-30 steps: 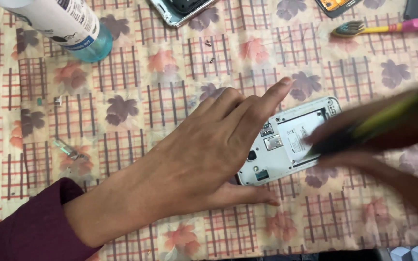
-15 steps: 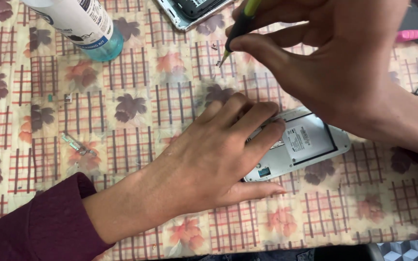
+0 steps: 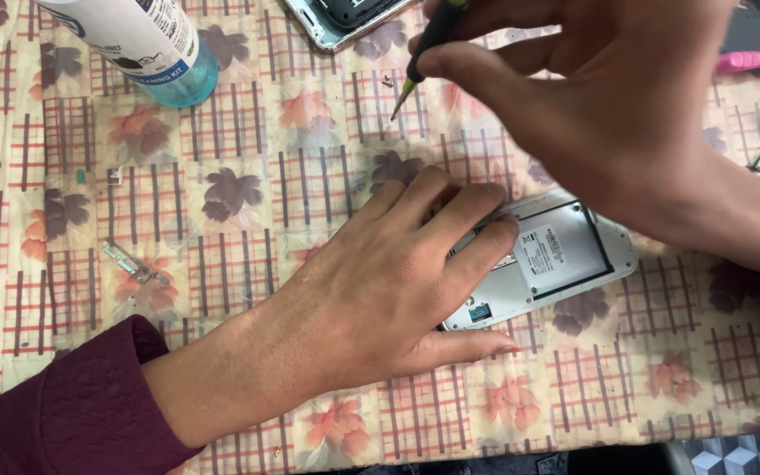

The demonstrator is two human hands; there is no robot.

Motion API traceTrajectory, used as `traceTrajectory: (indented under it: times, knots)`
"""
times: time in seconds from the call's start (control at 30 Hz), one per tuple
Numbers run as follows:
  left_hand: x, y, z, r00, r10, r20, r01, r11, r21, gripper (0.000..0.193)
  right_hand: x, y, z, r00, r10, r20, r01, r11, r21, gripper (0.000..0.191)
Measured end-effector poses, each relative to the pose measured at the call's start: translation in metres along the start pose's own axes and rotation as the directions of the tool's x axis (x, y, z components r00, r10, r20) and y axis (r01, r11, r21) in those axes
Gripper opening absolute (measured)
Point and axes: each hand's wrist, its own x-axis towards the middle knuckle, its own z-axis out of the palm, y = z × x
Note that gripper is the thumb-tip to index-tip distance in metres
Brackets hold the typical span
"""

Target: The person cleans the interior of a disassembled smartphone with a toothbrush, then reassembles the device by placing the motherboard and back cover, and finally secures the back cover with a screwdriver.

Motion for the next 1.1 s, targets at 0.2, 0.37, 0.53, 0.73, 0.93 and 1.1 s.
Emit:
traceTrajectory:
  times: [0.2,0.37,0.53,0.73,0.93,1.1]
  knots:
    - [-0.001,0.002,-0.002,0.999,-0.026,0.048,0.025,1.000,0.011,0.089,-0.004,-0.014,-0.022,0.841,0.541,-0.013,-0.537,0.838,0.094,0.011]
    - [0.000,0.011,-0.006,0.994,-0.038,-0.104,0.054,0.987,0.150,0.092,-0.008,-0.013,-0.020,0.840,0.538,-0.069,-0.469,0.785,0.406,0.015]
    - [0.000,0.009,-0.013,0.987,-0.018,-0.159,0.059,0.965,0.257,0.077,-0.003,0.000,-0.008,0.814,0.572,-0.105,-0.483,0.765,0.425,0.014]
    - [-0.001,0.006,-0.013,0.989,-0.049,-0.141,0.083,0.966,0.246,0.074,-0.017,0.011,-0.012,0.803,0.594,-0.056,-0.481,0.700,0.527,0.007]
    - [0.004,-0.030,-0.024,0.915,-0.315,-0.252,0.320,0.947,-0.020,0.037,-0.020,0.016,-0.014,0.794,0.608,-0.003,-0.475,0.624,0.621,0.005]
    - [0.006,-0.040,-0.023,0.908,-0.334,-0.255,0.320,0.943,-0.094,0.037,-0.017,0.008,-0.011,0.815,0.580,-0.011,-0.465,0.665,0.585,0.005]
